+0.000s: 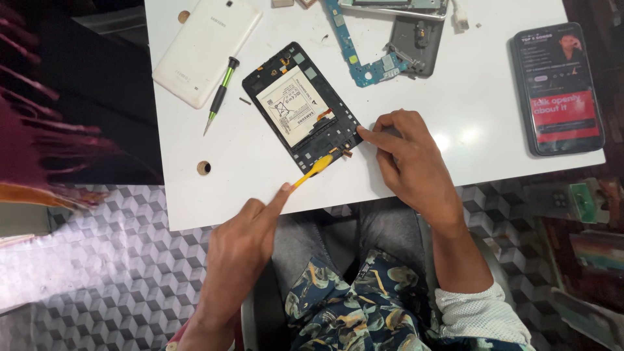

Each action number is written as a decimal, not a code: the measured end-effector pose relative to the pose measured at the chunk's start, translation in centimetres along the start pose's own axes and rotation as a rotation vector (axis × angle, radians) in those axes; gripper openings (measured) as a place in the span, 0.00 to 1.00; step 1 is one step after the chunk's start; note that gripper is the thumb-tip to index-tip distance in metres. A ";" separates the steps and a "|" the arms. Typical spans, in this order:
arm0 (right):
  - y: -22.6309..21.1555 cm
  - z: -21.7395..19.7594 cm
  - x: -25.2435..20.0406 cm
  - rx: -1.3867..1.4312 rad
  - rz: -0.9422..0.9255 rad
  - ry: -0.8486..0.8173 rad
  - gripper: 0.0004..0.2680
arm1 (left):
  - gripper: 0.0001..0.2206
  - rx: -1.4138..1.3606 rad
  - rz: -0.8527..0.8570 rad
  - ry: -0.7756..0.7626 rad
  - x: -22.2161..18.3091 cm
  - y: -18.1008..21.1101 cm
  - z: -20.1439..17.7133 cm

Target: The person cleans the internal components of a disassembled smartphone using a toothbrush and then uses a screwdriver to remove screws from the device. The person handles the phone and tools on a white table with other phone parts nearby.

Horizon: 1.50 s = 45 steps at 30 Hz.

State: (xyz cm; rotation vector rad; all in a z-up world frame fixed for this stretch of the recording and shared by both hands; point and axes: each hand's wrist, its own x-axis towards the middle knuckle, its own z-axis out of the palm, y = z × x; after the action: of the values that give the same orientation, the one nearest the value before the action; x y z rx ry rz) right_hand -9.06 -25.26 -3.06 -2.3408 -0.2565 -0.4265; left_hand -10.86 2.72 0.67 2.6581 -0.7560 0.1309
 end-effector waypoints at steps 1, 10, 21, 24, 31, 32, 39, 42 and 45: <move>-0.1 0.0 0.0 0.006 0.009 -0.001 0.15 | 0.23 0.015 0.028 0.008 0.1 0.2 0.4; -0.6 -0.2 0.1 0.047 0.038 0.017 0.17 | 0.26 0.023 0.042 -0.096 3.8 1.0 1.9; -0.2 -0.1 0.1 0.063 0.053 0.007 0.15 | 0.19 -0.217 -0.115 0.016 -0.3 -1.7 -1.3; -0.4 -0.2 0.3 0.032 -0.005 -0.002 0.13 | 0.18 -0.432 -0.183 0.173 -0.6 -2.7 0.0; -0.9 -0.5 0.8 -0.025 -0.090 -0.044 0.13 | 0.14 -0.765 -0.209 0.279 -0.5 -5.2 4.1; -1.3 -0.9 1.0 -0.012 -0.088 -0.039 0.13 | 0.14 -0.847 -0.223 0.307 -0.2 -5.3 4.5; -4.6 -1.5 6.1 -0.139 -0.102 -0.306 0.32 | 0.15 -1.131 -0.244 0.429 0.4 -5.5 6.0; -4.9 1.5 9.6 -0.360 -0.145 -0.347 0.43 | 0.16 -1.174 -0.267 0.422 0.3 -5.6 6.1; -4.7 4.2 11.7 -0.546 0.041 -0.563 0.48 | 0.16 -1.205 -0.269 0.379 0.5 -5.8 5.9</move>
State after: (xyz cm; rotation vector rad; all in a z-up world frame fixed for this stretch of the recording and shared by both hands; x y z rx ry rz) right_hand 1.33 -18.30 1.44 -2.9639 -0.3909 0.2329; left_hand -7.49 4.86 -6.58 1.4846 -0.1959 0.0658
